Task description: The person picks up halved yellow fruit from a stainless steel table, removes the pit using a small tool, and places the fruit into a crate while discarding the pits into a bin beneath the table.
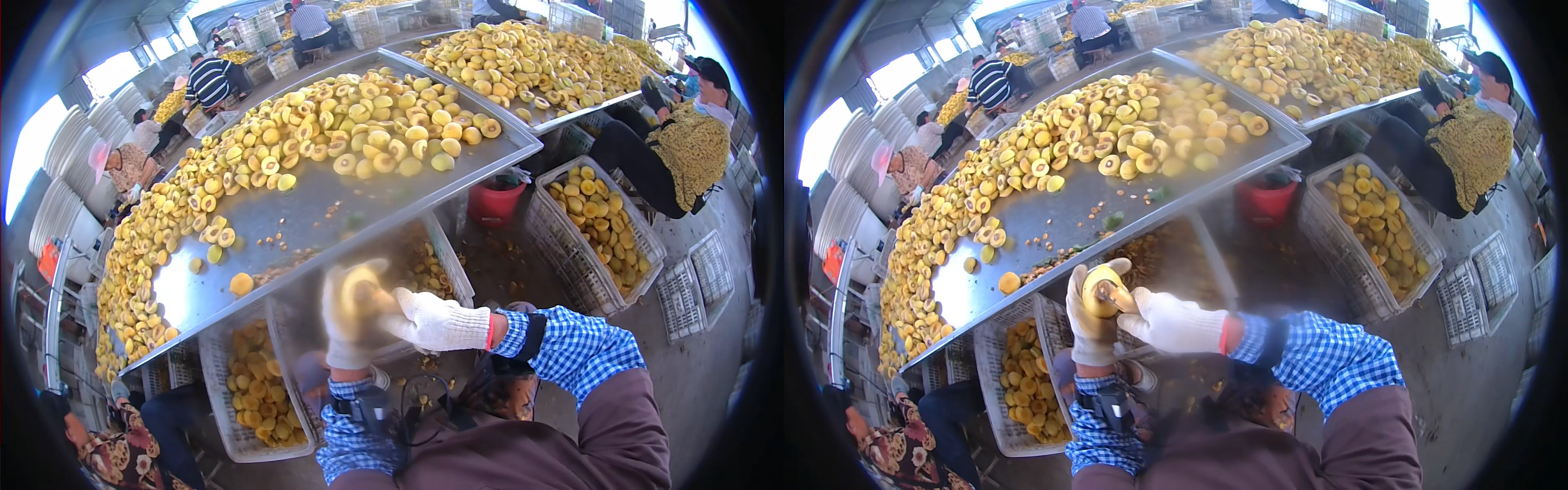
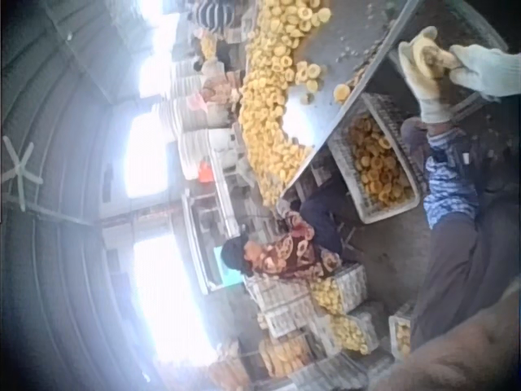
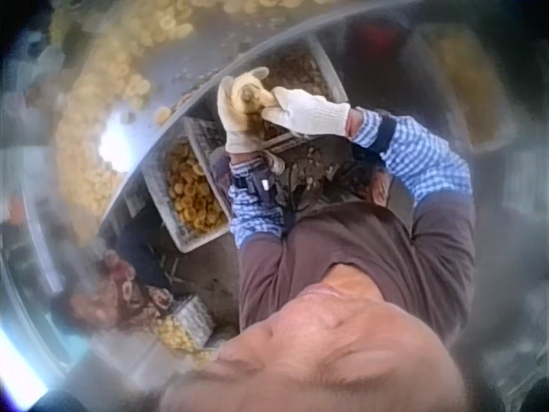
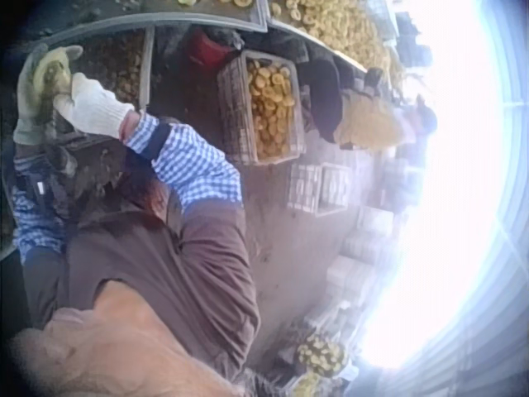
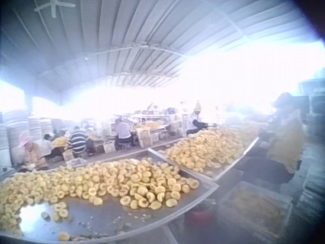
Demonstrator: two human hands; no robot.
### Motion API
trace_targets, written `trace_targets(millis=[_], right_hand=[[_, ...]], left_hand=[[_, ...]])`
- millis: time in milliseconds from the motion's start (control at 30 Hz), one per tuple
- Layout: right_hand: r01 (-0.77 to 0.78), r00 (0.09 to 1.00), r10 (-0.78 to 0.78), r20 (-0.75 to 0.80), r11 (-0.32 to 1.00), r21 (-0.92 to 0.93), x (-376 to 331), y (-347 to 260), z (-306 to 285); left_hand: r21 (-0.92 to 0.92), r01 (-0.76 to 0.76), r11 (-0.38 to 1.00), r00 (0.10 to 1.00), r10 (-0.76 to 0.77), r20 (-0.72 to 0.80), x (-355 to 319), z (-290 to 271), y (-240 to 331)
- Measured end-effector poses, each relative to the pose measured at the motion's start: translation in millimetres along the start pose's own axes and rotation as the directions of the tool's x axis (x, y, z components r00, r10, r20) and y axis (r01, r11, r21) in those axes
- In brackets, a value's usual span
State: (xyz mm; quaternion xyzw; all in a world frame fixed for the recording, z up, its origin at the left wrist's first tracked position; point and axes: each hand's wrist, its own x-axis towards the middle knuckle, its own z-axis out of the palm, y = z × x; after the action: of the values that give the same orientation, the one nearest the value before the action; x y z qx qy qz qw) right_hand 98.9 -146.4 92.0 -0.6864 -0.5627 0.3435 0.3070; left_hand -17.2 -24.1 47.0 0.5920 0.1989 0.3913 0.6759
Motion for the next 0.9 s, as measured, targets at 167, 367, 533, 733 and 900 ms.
trace_targets(millis=[167, 367, 533, 733, 900], right_hand=[[-0.172, 0.980, 0.147, 0.137, 0.966, 0.194, -1.7, -2.2, 6.6], [-0.087, 0.994, 0.075, 0.076, 0.982, 0.170, -3.9, 6.1, 13.4], [-0.141, 0.987, 0.104, 0.124, 0.929, 0.342, -2.2, 5.2, 16.4], [-0.060, 0.997, 0.044, 0.059, 0.956, 0.287, 3.7, 10.9, 39.8], [-0.243, 0.910, -0.087, 0.406, 0.681, 0.691, -1.1, 11.5, 22.8]], left_hand=[[0.088, 0.099, 0.991, 0.987, -0.109, 0.121, 5.7, -7.6, 4.5], [0.244, 0.158, 0.957, 0.976, -0.190, 0.110, 13.4, -14.8, 7.1], [-0.239, 0.419, 0.876, 0.906, -0.420, 0.049, 6.3, 7.8, 19.9], [-0.268, 0.124, 0.955, 0.903, -0.221, -0.369, -8.4, 20.0, 1.6], [-0.297, 0.481, 0.825, 0.854, -0.517, -0.055, -1.1, 12.1, 14.5]])
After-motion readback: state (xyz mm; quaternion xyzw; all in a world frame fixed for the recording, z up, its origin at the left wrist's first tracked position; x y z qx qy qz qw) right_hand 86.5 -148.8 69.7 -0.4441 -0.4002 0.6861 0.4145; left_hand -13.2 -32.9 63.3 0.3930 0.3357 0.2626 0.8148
